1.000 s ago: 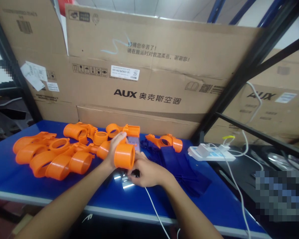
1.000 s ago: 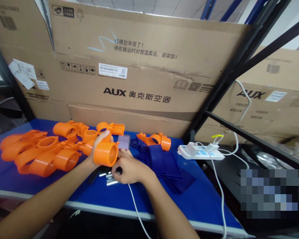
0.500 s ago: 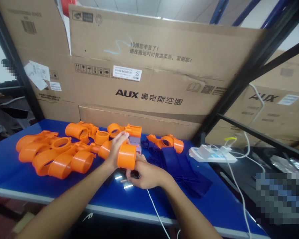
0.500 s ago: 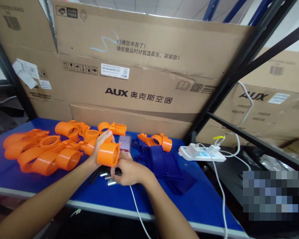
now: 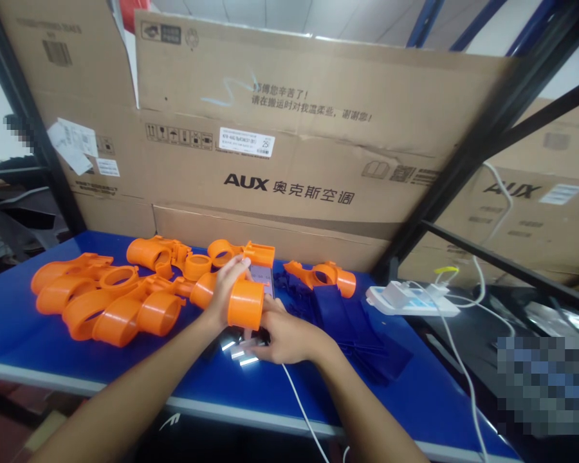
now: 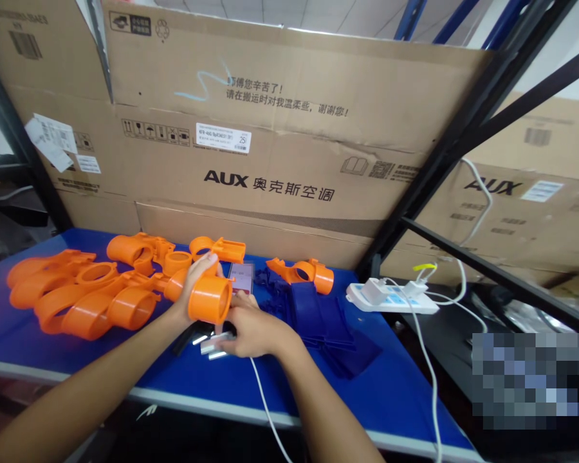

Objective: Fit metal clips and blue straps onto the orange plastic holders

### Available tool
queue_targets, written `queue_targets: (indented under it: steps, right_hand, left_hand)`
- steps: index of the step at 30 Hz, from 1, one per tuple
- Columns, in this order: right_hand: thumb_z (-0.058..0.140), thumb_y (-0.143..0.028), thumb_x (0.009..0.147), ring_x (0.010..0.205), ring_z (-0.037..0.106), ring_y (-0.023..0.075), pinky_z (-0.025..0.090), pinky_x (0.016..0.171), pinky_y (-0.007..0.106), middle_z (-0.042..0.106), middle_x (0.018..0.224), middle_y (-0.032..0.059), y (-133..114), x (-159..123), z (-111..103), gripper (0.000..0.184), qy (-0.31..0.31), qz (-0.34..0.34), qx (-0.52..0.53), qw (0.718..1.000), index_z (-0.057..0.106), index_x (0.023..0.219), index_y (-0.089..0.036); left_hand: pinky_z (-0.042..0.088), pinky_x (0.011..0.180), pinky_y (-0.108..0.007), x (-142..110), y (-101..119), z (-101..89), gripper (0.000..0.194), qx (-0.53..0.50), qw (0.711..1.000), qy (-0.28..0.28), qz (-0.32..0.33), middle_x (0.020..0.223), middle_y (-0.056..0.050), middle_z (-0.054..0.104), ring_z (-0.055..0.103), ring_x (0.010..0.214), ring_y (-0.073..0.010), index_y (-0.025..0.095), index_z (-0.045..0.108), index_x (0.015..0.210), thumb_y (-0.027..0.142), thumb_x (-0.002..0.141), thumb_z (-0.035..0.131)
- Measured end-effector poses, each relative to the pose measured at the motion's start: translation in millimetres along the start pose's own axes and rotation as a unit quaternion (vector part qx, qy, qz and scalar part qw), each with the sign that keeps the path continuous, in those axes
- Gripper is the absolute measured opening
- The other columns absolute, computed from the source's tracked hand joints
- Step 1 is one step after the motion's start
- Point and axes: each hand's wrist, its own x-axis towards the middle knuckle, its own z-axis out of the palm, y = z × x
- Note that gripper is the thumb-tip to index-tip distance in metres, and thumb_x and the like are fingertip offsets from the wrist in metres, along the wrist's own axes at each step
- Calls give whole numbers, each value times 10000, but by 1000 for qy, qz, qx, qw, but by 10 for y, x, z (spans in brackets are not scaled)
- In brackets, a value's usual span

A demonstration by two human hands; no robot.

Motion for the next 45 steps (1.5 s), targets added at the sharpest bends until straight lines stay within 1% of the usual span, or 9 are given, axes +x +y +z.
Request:
queue_targets:
  steps: [5, 11, 16, 21, 24, 29, 35, 40, 45]
  right_hand:
    - [841, -224, 745, 1191, 538, 306, 413, 1083, 456, 634, 1164, 81, -41, 0, 0, 240, 2, 11, -14, 1000, 700, 938, -207]
    - [786, -175, 770, 1167, 548, 295, 419, 1079, 450, 648, 1109, 62, -37, 11, 19, 185, -13, 6, -8, 1000, 673, 912, -214]
    - [746, -195, 828, 1202, 535, 298, 390, 1113, 471, 651, 1164, 80, -17, 23, 18, 146, -5, -3, -15, 1000, 670, 953, -205]
    - [675, -183, 890, 1186, 543, 282, 381, 1115, 482, 667, 1144, 82, 11, 26, 11, 64, -8, -17, -10, 1000, 672, 951, -202]
    - [708, -229, 892, 1195, 543, 289, 382, 1113, 495, 671, 1139, 83, 9, 17, 10, 58, -5, -6, -9, 1000, 684, 939, -205]
    - [783, -358, 865, 1246, 523, 318, 407, 1092, 500, 656, 1201, 95, -22, 3, 10, 185, 2, 22, -12, 1000, 709, 948, -209]
    - [806, -271, 824, 1209, 538, 299, 412, 1094, 456, 644, 1149, 75, -1, 16, 28, 164, -8, 9, -20, 1000, 677, 900, -202]
    - [774, -250, 861, 1208, 534, 288, 403, 1099, 445, 656, 1112, 61, 9, 15, 28, 126, -14, 1, -7, 1000, 661, 892, -205]
    - [732, -221, 894, 1111, 575, 259, 436, 1039, 417, 678, 1033, 49, 3, 7, 15, 81, -15, -2, 4, 1000, 656, 875, -202]
  left_hand:
    - [468, 545, -265, -47, 54, 39, 460, 8, 1000, 5, -8, 604, 29, 535, 508, 503, -111, 192, 553, 693, 554, 760, 828]
    - [451, 521, -257, -71, 70, 57, 472, 17, 1000, 7, -10, 613, 26, 535, 505, 505, -109, 194, 551, 696, 574, 752, 826]
    - [477, 547, -266, -51, 49, 38, 478, 23, 1000, 8, -12, 610, 30, 535, 505, 508, -110, 199, 555, 701, 592, 738, 825]
    - [463, 549, -252, -49, 49, 38, 459, 25, 1000, 4, -3, 614, 30, 539, 491, 509, -99, 191, 564, 692, 568, 765, 815]
    - [466, 556, -255, -51, 51, 44, 459, 20, 1000, 7, -4, 596, 32, 525, 489, 506, -102, 193, 559, 675, 563, 773, 812]
    - [488, 576, -271, -46, 47, 43, 459, 10, 1000, 12, -10, 605, 32, 537, 498, 505, -106, 195, 562, 688, 566, 761, 823]
    - [477, 548, -269, -54, 54, 47, 478, 13, 1000, 10, -11, 594, 28, 540, 509, 502, -114, 196, 562, 685, 589, 749, 827]
    - [445, 517, -255, -71, 59, 61, 487, 22, 1000, 5, -5, 586, 24, 536, 505, 492, -109, 189, 565, 655, 591, 755, 822]
    - [474, 549, -266, -64, 39, 60, 467, 23, 1000, 8, -3, 582, 29, 531, 506, 491, -109, 191, 567, 651, 574, 780, 802]
